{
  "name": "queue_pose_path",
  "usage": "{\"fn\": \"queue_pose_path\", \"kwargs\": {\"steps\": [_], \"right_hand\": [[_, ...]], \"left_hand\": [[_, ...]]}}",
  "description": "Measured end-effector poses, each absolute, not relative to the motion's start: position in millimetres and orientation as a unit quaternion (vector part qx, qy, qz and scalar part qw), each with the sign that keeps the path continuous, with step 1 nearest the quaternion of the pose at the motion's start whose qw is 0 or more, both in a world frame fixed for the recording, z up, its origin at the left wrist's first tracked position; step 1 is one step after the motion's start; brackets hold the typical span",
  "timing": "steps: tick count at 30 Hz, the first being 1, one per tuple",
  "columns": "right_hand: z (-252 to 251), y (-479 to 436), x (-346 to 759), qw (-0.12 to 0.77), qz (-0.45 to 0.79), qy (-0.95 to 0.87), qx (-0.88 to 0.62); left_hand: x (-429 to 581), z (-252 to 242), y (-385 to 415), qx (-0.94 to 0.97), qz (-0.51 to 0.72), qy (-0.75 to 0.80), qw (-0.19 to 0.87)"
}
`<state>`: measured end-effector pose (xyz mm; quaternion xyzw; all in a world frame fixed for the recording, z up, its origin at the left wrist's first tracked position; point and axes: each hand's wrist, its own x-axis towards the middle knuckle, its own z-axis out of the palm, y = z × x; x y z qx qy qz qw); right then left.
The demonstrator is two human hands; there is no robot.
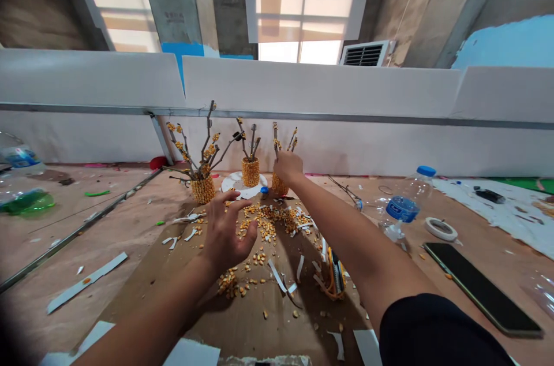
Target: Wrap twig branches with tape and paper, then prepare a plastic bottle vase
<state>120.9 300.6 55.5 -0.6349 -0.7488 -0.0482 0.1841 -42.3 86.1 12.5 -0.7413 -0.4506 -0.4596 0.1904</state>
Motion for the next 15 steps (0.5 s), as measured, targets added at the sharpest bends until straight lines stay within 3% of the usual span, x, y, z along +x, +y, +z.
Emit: {"fn": "queue_pose_path", "kwargs": {"steps": [7,15], "right_hand": [[66,266,167,0.243,-0.082,-0.763,-0.594],[114,207,286,0.362,-0.139,-0.732,-0.56]], "left_hand": [[-43,11,97,-0.765,-0.443,-0.438,0.165],[-46,5,113,-0.796,-0.409,-0.43,0.12]]}}
